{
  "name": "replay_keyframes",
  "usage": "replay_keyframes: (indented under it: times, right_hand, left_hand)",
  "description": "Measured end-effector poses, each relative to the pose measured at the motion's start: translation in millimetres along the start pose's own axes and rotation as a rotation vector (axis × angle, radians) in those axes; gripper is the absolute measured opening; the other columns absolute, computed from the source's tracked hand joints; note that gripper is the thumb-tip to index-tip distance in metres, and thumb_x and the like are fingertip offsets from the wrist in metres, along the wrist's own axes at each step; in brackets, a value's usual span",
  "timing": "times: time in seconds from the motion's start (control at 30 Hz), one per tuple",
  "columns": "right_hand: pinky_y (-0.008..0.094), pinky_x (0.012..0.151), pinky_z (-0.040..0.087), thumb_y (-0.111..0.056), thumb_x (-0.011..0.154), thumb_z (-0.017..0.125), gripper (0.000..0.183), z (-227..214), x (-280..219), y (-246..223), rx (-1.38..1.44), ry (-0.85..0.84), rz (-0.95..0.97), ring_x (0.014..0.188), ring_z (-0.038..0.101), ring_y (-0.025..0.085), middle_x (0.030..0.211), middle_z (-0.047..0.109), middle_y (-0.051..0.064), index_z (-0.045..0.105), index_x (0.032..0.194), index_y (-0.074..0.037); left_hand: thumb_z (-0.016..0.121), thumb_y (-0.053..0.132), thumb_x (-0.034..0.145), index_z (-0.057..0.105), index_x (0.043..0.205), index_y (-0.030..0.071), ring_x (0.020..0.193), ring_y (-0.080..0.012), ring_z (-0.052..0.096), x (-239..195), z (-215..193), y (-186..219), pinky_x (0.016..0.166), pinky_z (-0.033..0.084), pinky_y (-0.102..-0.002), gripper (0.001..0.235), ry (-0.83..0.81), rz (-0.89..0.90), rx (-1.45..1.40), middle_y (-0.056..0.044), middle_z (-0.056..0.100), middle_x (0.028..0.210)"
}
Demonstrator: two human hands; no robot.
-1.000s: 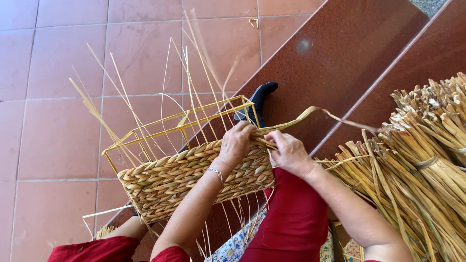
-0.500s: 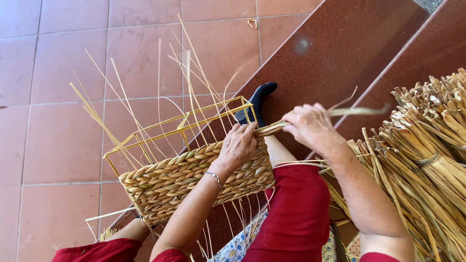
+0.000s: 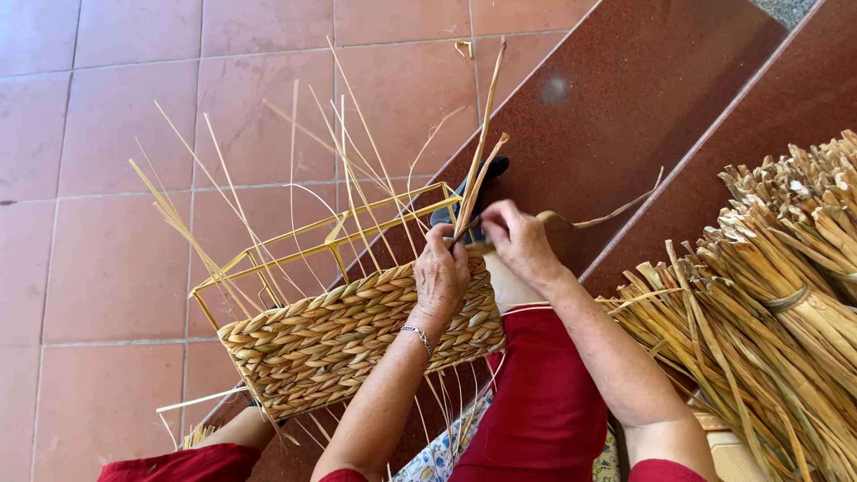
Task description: The person weaves a rectangular basket by hand, interlacing dried palm leaves through a metal frame. They repeatedly pull strands through the weave, adjust tension, and trim excess material with scissors.
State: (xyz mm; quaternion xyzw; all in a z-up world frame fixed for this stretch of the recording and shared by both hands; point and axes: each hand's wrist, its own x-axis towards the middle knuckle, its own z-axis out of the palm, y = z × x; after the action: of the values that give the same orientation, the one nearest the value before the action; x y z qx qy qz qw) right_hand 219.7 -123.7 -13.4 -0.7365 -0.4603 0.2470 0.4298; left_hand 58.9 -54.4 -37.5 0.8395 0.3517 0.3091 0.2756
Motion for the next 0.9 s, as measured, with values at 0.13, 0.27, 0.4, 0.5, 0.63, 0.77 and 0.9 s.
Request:
replay_keyframes:
  times: [0.13, 0.27, 0.4, 0.5, 0.63, 0.77, 0.9]
  right_hand:
    - [0.030, 0.078, 0.064, -0.010, 0.092, 0.075, 0.015, 14.1, -26.3, 37.1, 0.102, -0.109, 0.097, 0.086, 0.075, 0.015, 0.094, 0.076, 0.006, 0.069, 0.105, -0.005]
    - [0.025, 0.081, 0.061, -0.012, 0.089, 0.077, 0.022, 14.6, -16.6, 58.9, 0.358, -0.169, 0.259, 0.088, 0.071, 0.009, 0.096, 0.075, 0.004, 0.069, 0.107, -0.003]
    - [0.020, 0.068, 0.052, -0.019, 0.093, 0.074, 0.027, 17.4, 11.7, 62.2, 0.770, -0.269, 0.345, 0.082, 0.062, 0.004, 0.099, 0.073, 0.000, 0.067, 0.116, -0.006]
    - [0.017, 0.066, 0.046, -0.026, 0.101, 0.068, 0.034, 18.7, 21.7, 49.6, 0.777, -0.362, 0.278, 0.079, 0.057, 0.001, 0.104, 0.073, -0.004, 0.070, 0.126, -0.004]
    - [0.021, 0.077, 0.042, -0.024, 0.099, 0.065, 0.042, 11.3, 23.1, 27.6, 0.829, -0.476, 0.303, 0.088, 0.052, 0.004, 0.119, 0.072, -0.002, 0.064, 0.137, -0.005]
    - [0.029, 0.106, 0.051, -0.018, 0.097, 0.065, 0.040, 2.4, 30.0, 19.8, 0.876, -0.553, 0.185, 0.117, 0.067, 0.013, 0.124, 0.072, 0.005, 0.062, 0.135, -0.005]
    - [0.033, 0.104, 0.053, -0.011, 0.099, 0.065, 0.036, 15.1, 30.7, 34.5, 0.801, -0.508, 0.219, 0.114, 0.067, 0.017, 0.123, 0.073, 0.010, 0.065, 0.133, 0.000]
  left_hand:
    - [0.064, 0.008, 0.100, 0.050, 0.117, 0.002, 0.074, -0.0285, 0.071, -0.4, 1.5, -1.5, 0.065, 0.056, -0.041, 0.024, -0.050, -0.067, 0.026, -0.012, 0.071, 0.079]
    - [0.066, 0.009, 0.098, 0.057, 0.106, 0.004, 0.078, -0.0284, 0.070, 5.1, 3.5, 2.9, 0.066, 0.056, -0.040, 0.014, -0.035, 0.010, 0.150, -0.013, 0.070, 0.081]
    - [0.065, 0.003, 0.089, 0.060, 0.108, 0.004, 0.082, -0.0294, 0.067, 7.0, -3.3, 7.4, 0.070, 0.055, -0.041, 0.019, -0.171, 0.114, 0.333, -0.013, 0.069, 0.083]
    - [0.065, 0.003, 0.079, 0.057, 0.127, -0.008, 0.085, -0.0321, 0.063, 7.2, -14.3, 11.0, 0.072, 0.054, -0.042, 0.049, -0.262, 0.244, 0.382, -0.016, 0.068, 0.088]
    - [0.062, 0.013, 0.084, 0.060, 0.118, -0.003, 0.092, -0.0340, 0.062, 12.9, -21.8, 17.1, 0.074, 0.053, -0.046, 0.038, -0.392, 0.215, 0.380, -0.018, 0.068, 0.093]
    - [0.055, 0.023, 0.094, 0.071, 0.097, 0.004, 0.093, -0.0333, 0.064, 35.6, -20.4, 21.2, 0.080, 0.053, -0.050, 0.026, -0.698, 0.009, 0.404, -0.017, 0.068, 0.090]
    - [0.054, 0.025, 0.092, 0.074, 0.084, 0.005, 0.093, -0.0378, 0.065, 45.8, -24.1, 26.3, 0.082, 0.053, -0.053, 0.030, -0.685, 0.040, 0.371, -0.018, 0.070, 0.092]
